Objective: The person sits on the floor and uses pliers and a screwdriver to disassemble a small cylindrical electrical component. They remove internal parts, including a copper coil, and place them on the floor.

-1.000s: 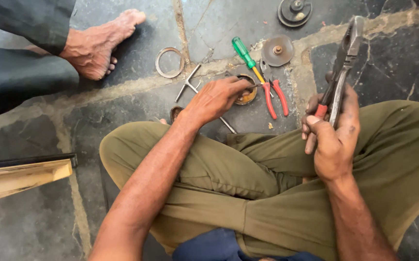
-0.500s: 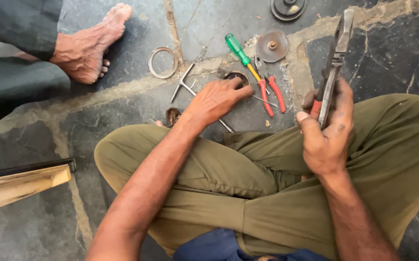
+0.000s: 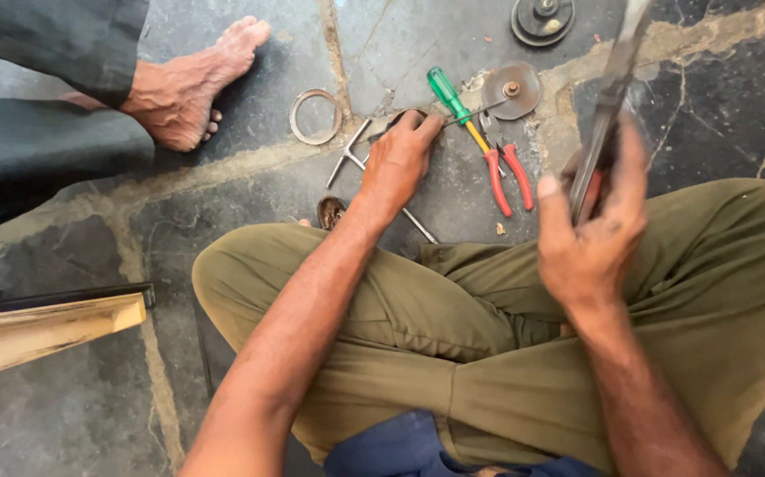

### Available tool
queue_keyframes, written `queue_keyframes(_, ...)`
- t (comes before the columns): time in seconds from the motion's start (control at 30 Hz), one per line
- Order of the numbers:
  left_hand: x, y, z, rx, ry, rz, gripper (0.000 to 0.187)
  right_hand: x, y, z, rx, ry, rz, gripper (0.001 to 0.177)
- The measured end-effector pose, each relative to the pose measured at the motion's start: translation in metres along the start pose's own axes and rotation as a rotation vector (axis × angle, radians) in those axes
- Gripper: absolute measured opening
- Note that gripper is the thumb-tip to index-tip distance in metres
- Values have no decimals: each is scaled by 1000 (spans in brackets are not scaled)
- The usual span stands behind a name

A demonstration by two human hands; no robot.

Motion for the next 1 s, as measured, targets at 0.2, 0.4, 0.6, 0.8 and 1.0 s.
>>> queue_keyframes(0.2, -4, 2, 7, 12, 48, 25, 40, -1, 30, 12, -55, -212, -113, 75)
queue_keyframes(0.4, -2, 1, 7, 45, 63, -19, 38, -29, 23, 26, 127, -295, 146, 79)
queue_keyframes(0.6, -1, 0, 5, 38, 74, -10, 33, -23, 18, 8, -123, -16, -94, 60)
queue_keyframes(0.8, -5, 3, 6, 52, 96, -20, 29, -54, 21, 36, 107, -11, 269, 70)
queue_keyframes(1.0, 17, 20, -9, 164, -29, -12, 17, -69, 29, 34, 60, 248, 258, 63)
Point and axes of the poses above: each hand's wrist, its own y-axis towards the middle knuckle, its own z-axis out of the palm, x = y × z, the point moved 5 cm from there along y, towards the middle knuckle, and after that the axes turned 7 degrees about z, right-handed, at the moved point
